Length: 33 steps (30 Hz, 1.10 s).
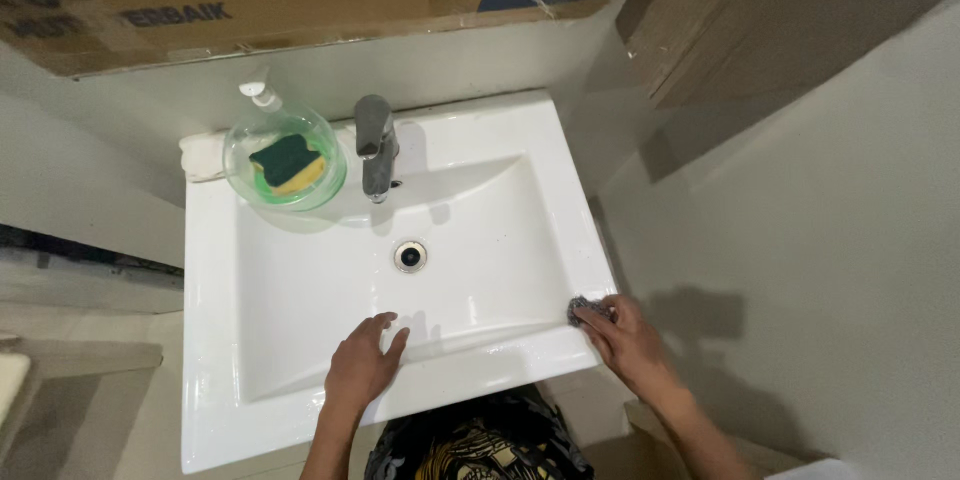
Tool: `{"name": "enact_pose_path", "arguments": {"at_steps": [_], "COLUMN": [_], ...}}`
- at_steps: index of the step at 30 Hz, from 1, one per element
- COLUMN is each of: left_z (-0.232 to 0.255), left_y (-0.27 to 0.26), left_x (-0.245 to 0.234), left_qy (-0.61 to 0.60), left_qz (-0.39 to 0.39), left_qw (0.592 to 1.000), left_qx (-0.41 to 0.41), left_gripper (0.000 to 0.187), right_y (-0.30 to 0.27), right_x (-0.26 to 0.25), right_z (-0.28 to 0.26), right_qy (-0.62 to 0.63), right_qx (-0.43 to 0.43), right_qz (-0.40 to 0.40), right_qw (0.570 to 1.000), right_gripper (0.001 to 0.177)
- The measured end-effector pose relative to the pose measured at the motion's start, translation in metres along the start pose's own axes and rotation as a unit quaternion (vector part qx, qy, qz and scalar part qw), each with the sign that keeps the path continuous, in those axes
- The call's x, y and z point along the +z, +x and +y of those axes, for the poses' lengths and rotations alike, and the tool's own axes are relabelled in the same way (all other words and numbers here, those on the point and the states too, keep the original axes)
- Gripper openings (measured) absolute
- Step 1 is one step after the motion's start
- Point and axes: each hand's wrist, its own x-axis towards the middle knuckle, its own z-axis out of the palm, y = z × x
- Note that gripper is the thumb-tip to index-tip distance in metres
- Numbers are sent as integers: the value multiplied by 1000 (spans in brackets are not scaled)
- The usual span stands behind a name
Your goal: The person cleans the edges and basin of a bathroom sink using a steel wool pad with soap.
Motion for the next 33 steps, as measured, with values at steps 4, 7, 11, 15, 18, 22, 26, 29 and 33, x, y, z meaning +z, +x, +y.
{"name": "enact_pose_path", "arguments": {"at_steps": [4, 7, 11, 15, 18, 22, 26, 29, 33], "left_z": [0, 2, 0, -4, -3, 0, -1, -2, -12], "left_y": [-1, -1, -5, -3, -2, -2, -7, -2, 1], "left_x": [0, -2, -2, 0, 0, -4, -5, -3, 4], "left_qy": [12, 12, 9, 12, -5, -3, -11, -10, 3], "left_qz": [41, 47, 52, 74, 77, 79, 55, 64, 120], "left_qw": [998, 997, 998, 995, 994, 993, 996, 995, 983], "left_qx": [48, 53, 47, 73, 78, 89, 63, 75, 136], "left_gripper": [46, 44, 42, 41, 42, 43, 44, 44, 42], "right_y": [29, 48, 64, 78, 92, 101, 97, 95, 109], "right_x": [-17, 18, 26, -15, -36, -1, 30, 17, -13], "right_z": [-8, -11, -5, -16, -32, -37, -12, -7, -19], "right_qy": [-22, -82, -150, -121, -123, -89, -96, -100, -141], "right_qx": [149, -2, -130, -82, -5, 11, -207, -129, -137], "right_qz": [-306, -282, -397, -429, -460, -502, -430, -485, -493], "right_qw": [940, 956, 896, 891, 879, 860, 874, 859, 847], "right_gripper": [31, 24, 25, 26, 29, 19, 29, 25, 19]}}
